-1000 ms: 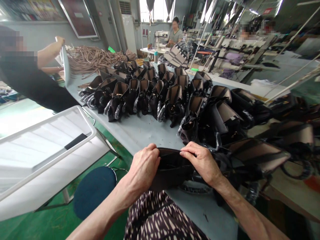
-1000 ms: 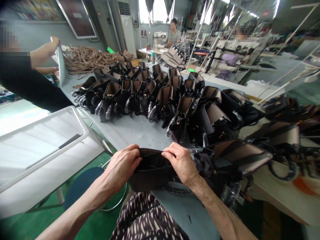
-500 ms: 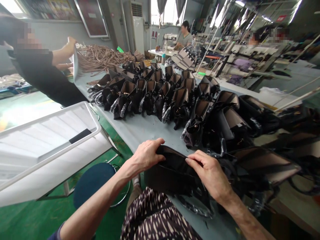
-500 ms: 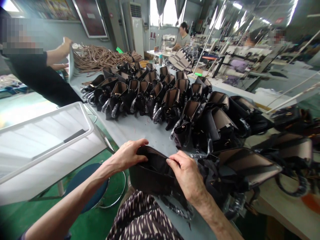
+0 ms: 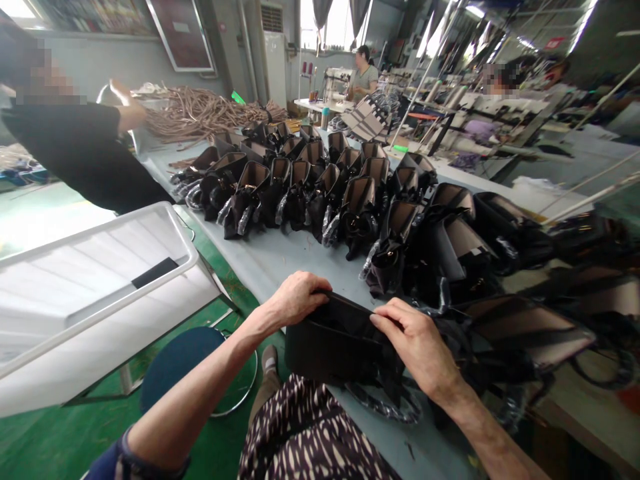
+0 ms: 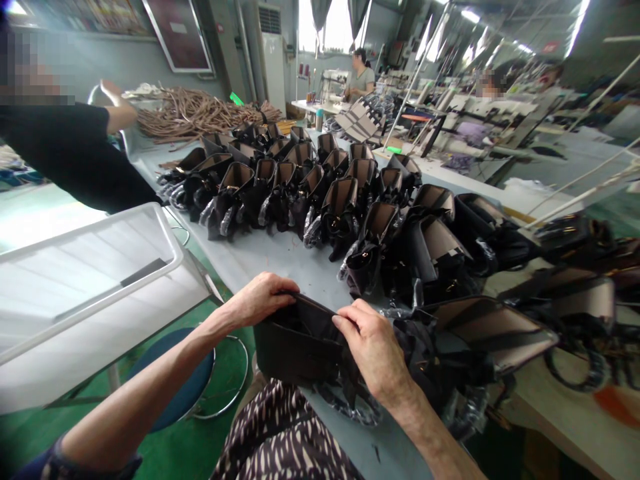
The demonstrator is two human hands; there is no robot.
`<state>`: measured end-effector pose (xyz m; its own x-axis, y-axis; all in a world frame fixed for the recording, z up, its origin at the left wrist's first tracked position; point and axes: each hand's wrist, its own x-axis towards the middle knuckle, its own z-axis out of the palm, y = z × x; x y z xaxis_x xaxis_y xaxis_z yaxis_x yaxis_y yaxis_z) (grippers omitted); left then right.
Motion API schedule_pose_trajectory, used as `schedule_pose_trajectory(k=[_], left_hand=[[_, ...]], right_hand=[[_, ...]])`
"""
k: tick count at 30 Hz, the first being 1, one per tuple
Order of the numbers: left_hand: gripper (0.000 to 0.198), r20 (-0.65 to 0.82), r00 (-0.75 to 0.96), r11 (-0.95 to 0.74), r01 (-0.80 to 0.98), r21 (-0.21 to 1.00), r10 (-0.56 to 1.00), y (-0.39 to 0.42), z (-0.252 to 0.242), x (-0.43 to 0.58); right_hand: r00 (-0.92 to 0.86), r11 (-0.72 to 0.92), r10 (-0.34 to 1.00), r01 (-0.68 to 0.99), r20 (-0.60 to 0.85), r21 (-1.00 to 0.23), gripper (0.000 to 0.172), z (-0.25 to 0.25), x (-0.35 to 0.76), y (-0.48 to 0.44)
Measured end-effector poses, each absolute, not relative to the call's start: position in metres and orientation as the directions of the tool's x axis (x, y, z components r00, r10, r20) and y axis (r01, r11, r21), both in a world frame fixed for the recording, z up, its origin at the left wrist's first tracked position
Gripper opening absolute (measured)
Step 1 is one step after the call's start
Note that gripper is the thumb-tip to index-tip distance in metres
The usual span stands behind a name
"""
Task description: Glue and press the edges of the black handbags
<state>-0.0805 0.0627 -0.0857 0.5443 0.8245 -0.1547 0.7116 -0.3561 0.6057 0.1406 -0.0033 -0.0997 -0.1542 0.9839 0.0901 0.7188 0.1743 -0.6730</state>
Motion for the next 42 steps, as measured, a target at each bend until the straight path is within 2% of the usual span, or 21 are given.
schedule_pose_trajectory(k=[8,14,17,21,27,35,37,42], left_hand=[[0.024,-0.182,0.546,-0.323,0.698,0.639,0.818,0.065,-0.088,-0.079],[0.023,-0.185,0.546,-0.314,0.690,0.652,0.817,0.062,-0.086,-0.077],[0.022,-0.195,0.536,-0.305,0.701,0.645,0.821,0.060,-0.083,-0.075],[0.022,-0.208,0.529,-0.299,0.714,0.633,0.822,0.059,-0.079,-0.072],[0.022,-0.209,0.521,-0.305,0.729,0.612,0.828,0.058,-0.078,-0.071],[0.022,-0.223,0.517,-0.309,0.748,0.587,0.827,0.058,-0.078,-0.069],[0.022,-0.220,0.515,-0.312,0.751,0.583,0.829,0.058,-0.078,-0.069],[0.023,-0.197,0.507,-0.328,0.761,0.559,0.839,0.057,-0.080,-0.069]], right_hand=[[-0.162,0.212,0.977,0.752,0.137,-0.624,0.018,-0.102,0.143,-0.004],[-0.206,0.291,0.947,0.874,0.247,-0.389,0.010,-0.103,0.140,-0.003],[-0.244,0.330,0.931,0.881,0.273,-0.338,0.008,-0.102,0.135,0.001],[-0.284,0.368,0.919,0.868,0.273,-0.335,0.008,-0.104,0.129,0.009],[-0.285,0.378,0.921,0.819,0.266,-0.431,0.010,-0.110,0.129,0.015],[-0.294,0.385,0.920,0.804,0.260,-0.454,0.015,-0.110,0.131,0.015],[-0.294,0.380,0.921,0.826,0.257,-0.417,0.016,-0.107,0.129,0.015],[-0.366,0.416,0.895,0.891,0.254,-0.181,0.019,-0.099,0.120,0.014]])
